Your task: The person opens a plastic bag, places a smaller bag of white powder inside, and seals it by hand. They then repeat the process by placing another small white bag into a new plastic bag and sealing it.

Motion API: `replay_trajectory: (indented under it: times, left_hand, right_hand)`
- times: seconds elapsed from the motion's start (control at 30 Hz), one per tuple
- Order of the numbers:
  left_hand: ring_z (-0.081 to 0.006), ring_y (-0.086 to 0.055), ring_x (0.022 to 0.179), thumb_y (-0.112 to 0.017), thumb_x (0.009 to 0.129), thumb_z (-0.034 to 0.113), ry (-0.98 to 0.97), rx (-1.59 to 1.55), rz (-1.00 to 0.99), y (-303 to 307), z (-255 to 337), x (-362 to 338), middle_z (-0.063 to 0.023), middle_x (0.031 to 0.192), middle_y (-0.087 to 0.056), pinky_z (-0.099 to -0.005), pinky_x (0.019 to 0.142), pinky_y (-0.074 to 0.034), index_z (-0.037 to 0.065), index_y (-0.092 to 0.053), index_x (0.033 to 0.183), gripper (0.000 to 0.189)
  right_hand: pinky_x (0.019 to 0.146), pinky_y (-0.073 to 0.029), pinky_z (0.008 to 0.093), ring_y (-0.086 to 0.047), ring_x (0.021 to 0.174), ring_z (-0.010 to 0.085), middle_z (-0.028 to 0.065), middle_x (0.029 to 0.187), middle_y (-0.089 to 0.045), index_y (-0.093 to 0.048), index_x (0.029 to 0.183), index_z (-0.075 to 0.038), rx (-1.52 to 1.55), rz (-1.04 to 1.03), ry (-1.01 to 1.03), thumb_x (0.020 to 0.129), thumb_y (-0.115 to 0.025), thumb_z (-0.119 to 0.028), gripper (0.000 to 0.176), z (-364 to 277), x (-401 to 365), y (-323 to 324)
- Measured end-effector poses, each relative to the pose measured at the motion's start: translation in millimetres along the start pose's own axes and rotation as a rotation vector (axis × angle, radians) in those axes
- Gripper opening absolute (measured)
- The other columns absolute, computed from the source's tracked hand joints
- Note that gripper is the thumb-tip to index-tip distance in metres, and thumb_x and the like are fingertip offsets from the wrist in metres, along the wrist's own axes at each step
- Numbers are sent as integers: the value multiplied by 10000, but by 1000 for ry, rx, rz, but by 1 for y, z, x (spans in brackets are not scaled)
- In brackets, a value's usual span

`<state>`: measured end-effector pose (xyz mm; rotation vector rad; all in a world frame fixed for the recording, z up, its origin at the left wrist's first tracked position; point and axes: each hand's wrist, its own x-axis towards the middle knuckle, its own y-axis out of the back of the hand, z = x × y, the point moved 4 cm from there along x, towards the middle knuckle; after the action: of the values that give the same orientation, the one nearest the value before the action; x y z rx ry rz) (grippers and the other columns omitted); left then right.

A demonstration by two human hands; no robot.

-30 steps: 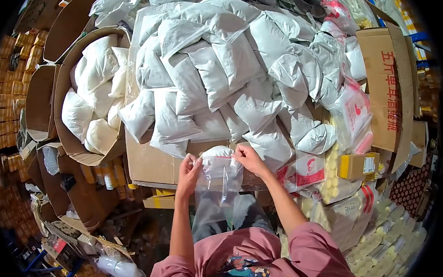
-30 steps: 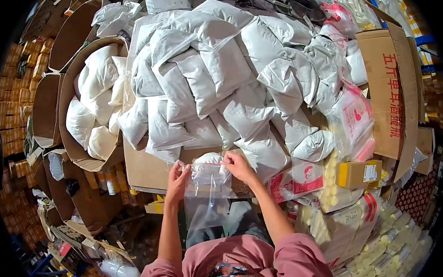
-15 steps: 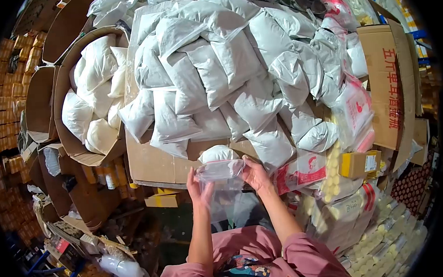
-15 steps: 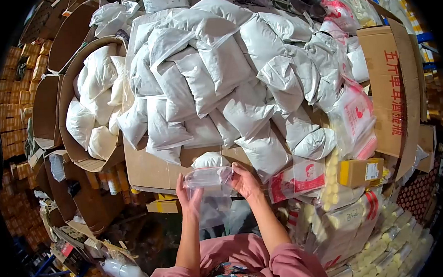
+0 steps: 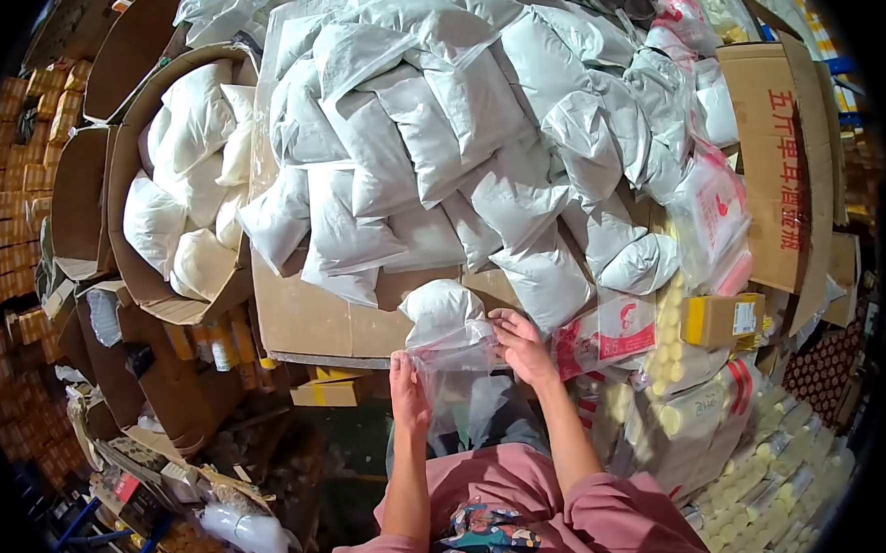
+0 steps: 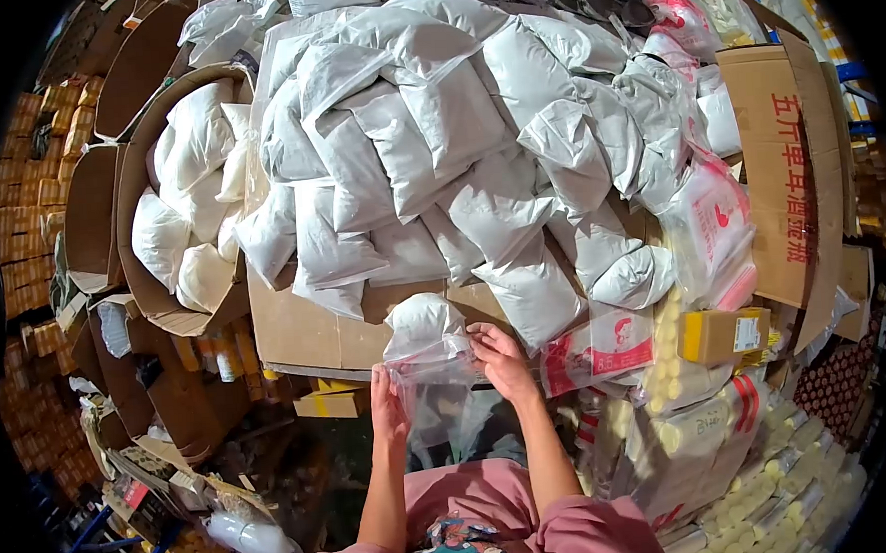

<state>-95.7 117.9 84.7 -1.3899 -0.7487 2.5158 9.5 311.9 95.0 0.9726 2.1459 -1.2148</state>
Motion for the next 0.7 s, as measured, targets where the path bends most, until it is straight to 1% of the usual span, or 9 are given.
replay_trajectory:
  times: [0.1, 0.2, 0.27, 0.33, 0.4, 0.47, 0.5, 0.6, 0.7]
  left_hand:
    - [-85, -552, 841, -501, 1001, 224, 23, 163, -81, -6, 4, 15, 3, 917, -582, -229, 744, -449, 117, -534, 968, 117]
    - [-61, -502, 796, -527, 982, 152, 87, 430, -227, -3, 15, 40, 28, 850, -548, -215, 711, -400, 67, -563, 932, 105]
    - [-37, -484, 718, -620, 920, 132, 178, 569, -357, -2, 26, 55, 38, 860, -581, -199, 616, -384, 44, -599, 1013, 130]
    - [-128, -596, 921, -690, 841, 40, 290, 600, -509, -25, 49, 51, -39, 1039, -658, -290, 847, -465, 9, -599, 1175, 347]
    - [-123, -592, 951, -698, 817, -15, 334, 739, -506, -41, 67, 49, -39, 1040, -654, -288, 868, -465, 9, -622, 1064, 260]
    - [-137, -579, 1021, -696, 814, -32, 235, 833, -439, -22, 73, 60, -64, 1089, -643, -298, 914, -451, 13, -608, 969, 184]
    - [-144, -572, 1057, -695, 812, -40, 185, 879, -405, -17, 74, 64, -76, 1113, -637, -304, 937, -445, 14, -602, 922, 154]
    - [-145, -556, 1092, -658, 828, -55, -427, 788, -446, -64, 86, 43, -111, 1144, -624, -293, 963, -427, 35, -543, 780, 154]
    - [-146, -545, 1088, -626, 858, -53, -370, 647, -336, -60, 70, 41, -152, 1218, -591, -285, 939, -426, 36, -507, 866, 149]
  right_hand:
    - [789, -486, 268, -602, 943, 161, 57, 1032, -619, -556, 1114, 9, -442, -55, 69, 878, -537, 14, 237, -2, 7, 15]
    - [793, -481, 270, -603, 927, 155, 85, 1006, -640, -580, 1053, 14, -1146, -65, 322, 855, -546, 13, 201, -19, 19, 18]
    - [764, -487, 281, -599, 897, 142, 91, 969, -643, -592, 995, 7, -1096, -48, 291, 830, -580, 9, 165, -33, 25, 10]
    - [746, -490, 286, -596, 895, 141, 84, 966, -642, -589, 980, 7, -961, -55, 199, 825, -594, 9, 155, -39, 31, 11]
    - [724, -488, 282, -594, 861, 140, 66, 996, -634, -583, 916, -1, -885, -87, 289, 823, -611, 16, 99, -39, 36, 11]
    - [728, -484, 275, -592, 854, 137, 53, 1016, -630, -576, 890, -5, -831, -131, 387, 826, -613, 21, 78, -45, 36, -1]
    - [814, -453, 256, -566, 898, 106, 24, 1057, -605, -570, 886, 0, -825, -140, 330, 845, -588, 51, 68, -46, 35, -7]
    - [817, -452, 253, -567, 905, 108, 39, 1081, -611, -555, 876, 0, -678, -121, 254, 858, -582, 39, 50, -42, 39, -12]
    - [706, -450, 240, -572, 800, 85, 42, 922, -622, -538, 898, -9, -710, -41, 319, 900, -593, -48, 68, -24, 53, -3]
